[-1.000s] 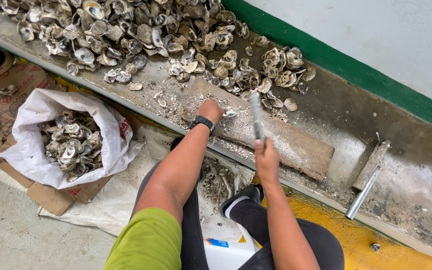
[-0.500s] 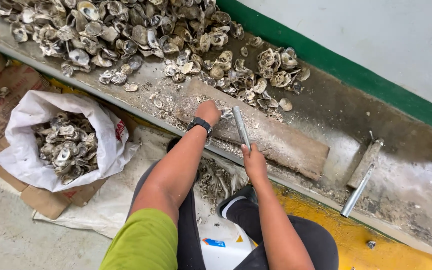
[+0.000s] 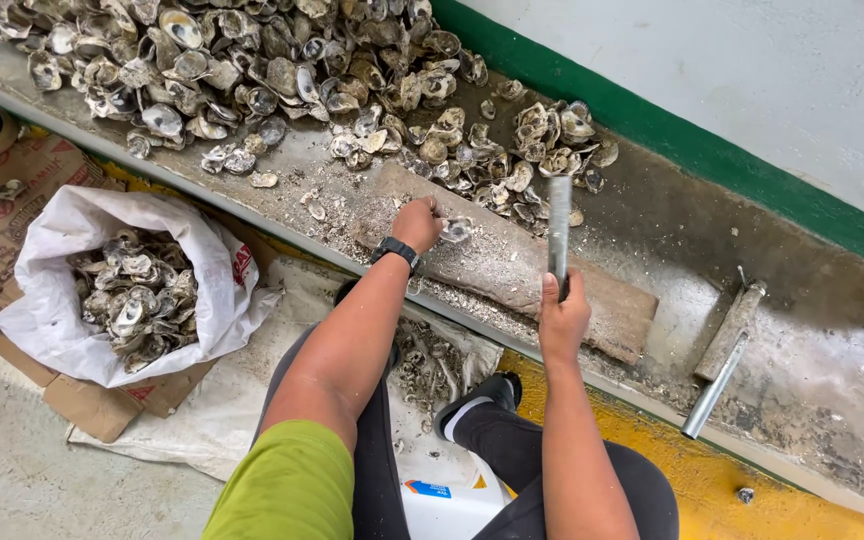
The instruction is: Shucking oyster shells using a metal tool to extract the meat.
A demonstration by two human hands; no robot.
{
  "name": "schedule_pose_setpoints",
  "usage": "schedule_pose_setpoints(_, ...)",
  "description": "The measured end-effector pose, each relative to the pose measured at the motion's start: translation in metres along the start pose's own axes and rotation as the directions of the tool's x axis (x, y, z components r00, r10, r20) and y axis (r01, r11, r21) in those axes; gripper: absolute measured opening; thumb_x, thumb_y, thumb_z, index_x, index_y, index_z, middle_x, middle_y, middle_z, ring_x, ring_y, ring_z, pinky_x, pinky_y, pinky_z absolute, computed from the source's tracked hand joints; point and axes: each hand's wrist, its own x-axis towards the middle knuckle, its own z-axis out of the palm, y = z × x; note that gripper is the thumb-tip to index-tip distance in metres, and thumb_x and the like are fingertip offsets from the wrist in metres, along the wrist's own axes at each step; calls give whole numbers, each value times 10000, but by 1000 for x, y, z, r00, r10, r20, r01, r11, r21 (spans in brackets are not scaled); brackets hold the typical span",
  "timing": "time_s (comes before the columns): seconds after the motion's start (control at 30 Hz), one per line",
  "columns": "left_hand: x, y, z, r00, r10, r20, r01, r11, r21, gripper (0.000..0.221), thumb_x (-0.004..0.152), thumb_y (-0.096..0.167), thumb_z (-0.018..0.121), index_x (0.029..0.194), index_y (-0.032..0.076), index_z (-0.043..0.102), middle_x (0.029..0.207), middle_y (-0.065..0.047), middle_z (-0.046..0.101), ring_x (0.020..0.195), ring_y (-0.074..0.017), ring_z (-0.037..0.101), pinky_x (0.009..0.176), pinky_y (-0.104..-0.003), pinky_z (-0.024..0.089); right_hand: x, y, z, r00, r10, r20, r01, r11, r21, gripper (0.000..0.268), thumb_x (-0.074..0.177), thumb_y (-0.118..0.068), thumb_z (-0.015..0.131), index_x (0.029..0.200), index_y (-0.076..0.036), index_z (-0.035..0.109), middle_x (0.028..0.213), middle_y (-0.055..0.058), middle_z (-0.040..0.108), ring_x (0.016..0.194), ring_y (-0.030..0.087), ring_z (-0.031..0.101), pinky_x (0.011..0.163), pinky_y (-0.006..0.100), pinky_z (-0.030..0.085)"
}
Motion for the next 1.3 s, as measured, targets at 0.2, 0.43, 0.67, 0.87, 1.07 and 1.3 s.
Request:
schedule_pose_setpoints(0.2,11,-1,-7,996,-63,65,57,994,90,105,943,164,674,1009,110,736,931,-74,753,780,-200,673,711,-359,542,-3,51,41,570,647,507,-802,302,516,418,1068,-457,406,1024,-65,542,644,14,512,495,122,469,433,275,435)
schedule_pose_setpoints(0.43,-81,-79,-158,984,-176,17,177,984,-24,148,957,174,651,1041,62,699,945,-91,679,764,-161,593,664,-316,518,-14,83,60,461,569,681,-799,-68,598,489,1069,-532,381,981,-78,538,645,15,467,529,126,451,470,281,431)
schedule_pose_setpoints(0.67,-206,-296,-259,791,-466,-395,562,809,171,427,949,414,729,1081,10,770,990,-229,762,891,-366,725,802,-501,549,-14,88,69,475,561,678,-789,-69,610,486,1069,-537,409,982,-80,547,658,20,478,544,138,454,478,295,430)
schedule_pose_setpoints(0.87,-166,-255,-272,743,-491,-455,661,643,387,732,865,536,767,1334,-8,625,1286,-328,600,1106,-439,617,913,-551,523,-11,74,74,484,573,661,-766,-87,637,485,1074,-534,403,975,-81,546,653,7,475,541,124,453,484,293,430)
schedule_pose_setpoints(1.07,-16,-72,-153,982,-33,-185,147,750,645,462,919,394,731,1206,32,713,1330,-194,635,1283,-346,553,1105,-496,452,-14,80,75,471,579,665,-773,-93,628,487,1066,-536,407,972,-80,549,650,12,476,532,130,453,476,299,440)
schedule_pose_setpoints(1.3,111,61,23,778,627,-36,-459,607,648,191,793,89,708,978,111,753,1525,-197,461,1426,-444,351,1120,-553,300,-12,86,70,451,579,679,-789,-97,607,472,1043,-548,438,986,-96,561,659,23,496,527,131,461,462,290,430)
